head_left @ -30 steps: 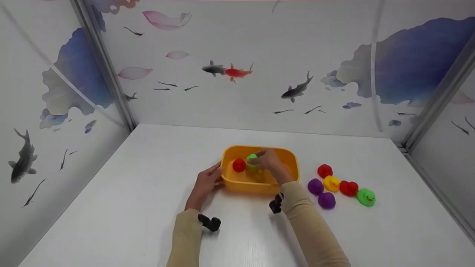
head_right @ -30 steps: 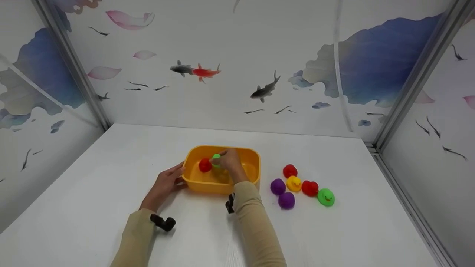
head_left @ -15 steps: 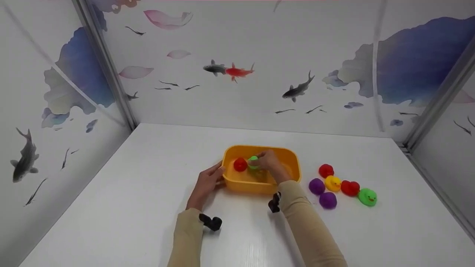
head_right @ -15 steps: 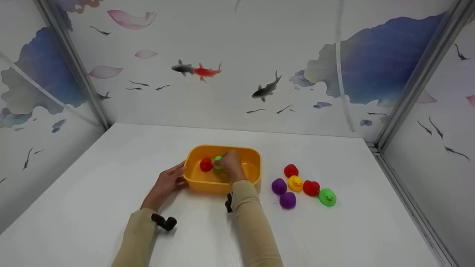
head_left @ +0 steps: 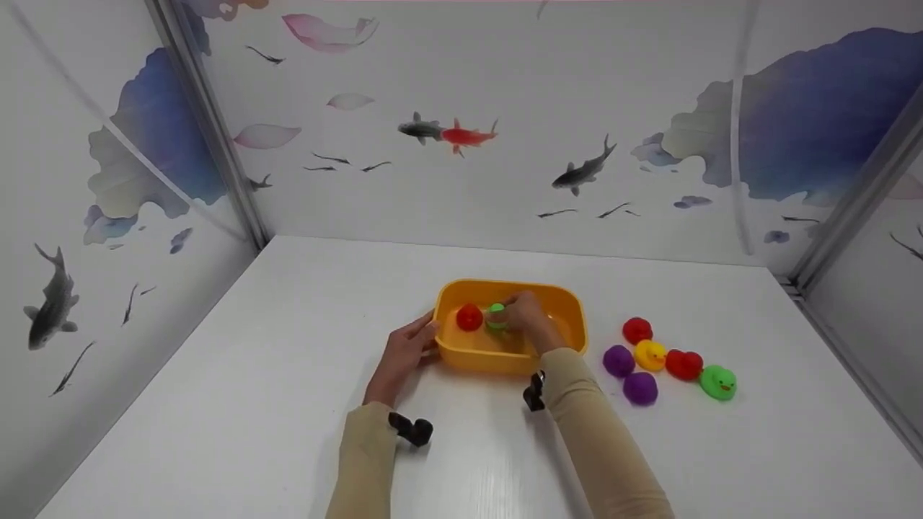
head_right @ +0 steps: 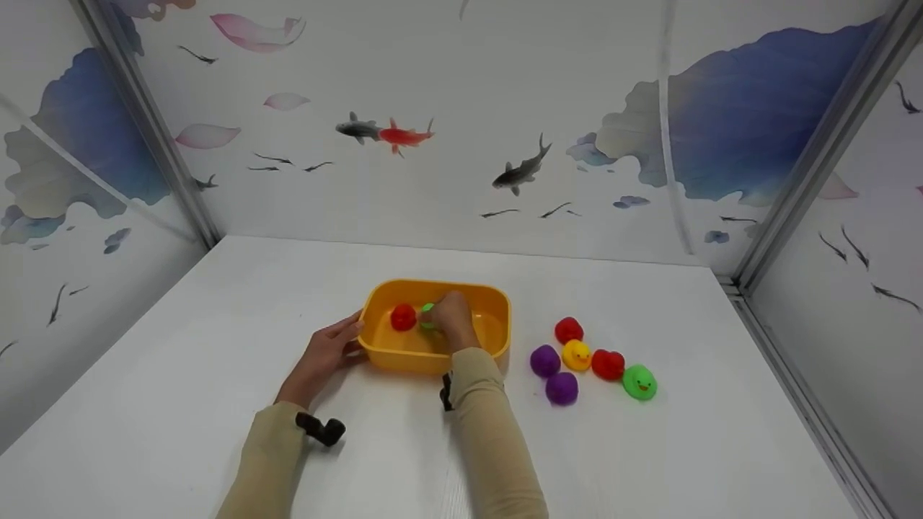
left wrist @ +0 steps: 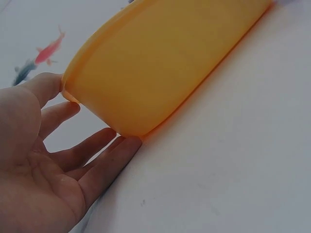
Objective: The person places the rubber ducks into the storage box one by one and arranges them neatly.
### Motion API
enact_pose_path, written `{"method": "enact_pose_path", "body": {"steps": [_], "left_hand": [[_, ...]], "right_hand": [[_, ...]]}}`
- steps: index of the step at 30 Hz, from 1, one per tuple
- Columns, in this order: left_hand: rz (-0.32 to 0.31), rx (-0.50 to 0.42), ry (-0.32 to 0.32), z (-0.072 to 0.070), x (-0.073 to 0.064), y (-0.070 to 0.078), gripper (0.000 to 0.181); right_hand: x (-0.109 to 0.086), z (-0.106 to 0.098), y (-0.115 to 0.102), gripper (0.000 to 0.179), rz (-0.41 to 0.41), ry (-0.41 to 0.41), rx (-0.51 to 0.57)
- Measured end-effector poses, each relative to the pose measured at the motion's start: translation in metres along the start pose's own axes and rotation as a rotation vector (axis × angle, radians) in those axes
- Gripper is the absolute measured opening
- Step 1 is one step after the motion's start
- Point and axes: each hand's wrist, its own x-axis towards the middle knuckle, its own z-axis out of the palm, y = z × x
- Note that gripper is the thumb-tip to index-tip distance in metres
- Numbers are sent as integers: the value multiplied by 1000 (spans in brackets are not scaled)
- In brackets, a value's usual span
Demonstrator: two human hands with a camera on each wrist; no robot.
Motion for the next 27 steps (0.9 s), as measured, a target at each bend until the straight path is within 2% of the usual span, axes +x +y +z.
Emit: {"method": "enact_pose_path", "body": {"steps": [7, 15, 27], "left_hand": [[-5, 5, -2, 1, 2, 0, 50], [-16, -2, 12, -1, 3, 0, 49], [6, -19, 17, 1, 3, 0, 48]], "right_hand": [[-5, -7, 0, 41, -22, -16, -8], [-14, -24, -2, 43, -59, -30, -57], [-41, -57, -8, 48, -196, -99, -58]]}}
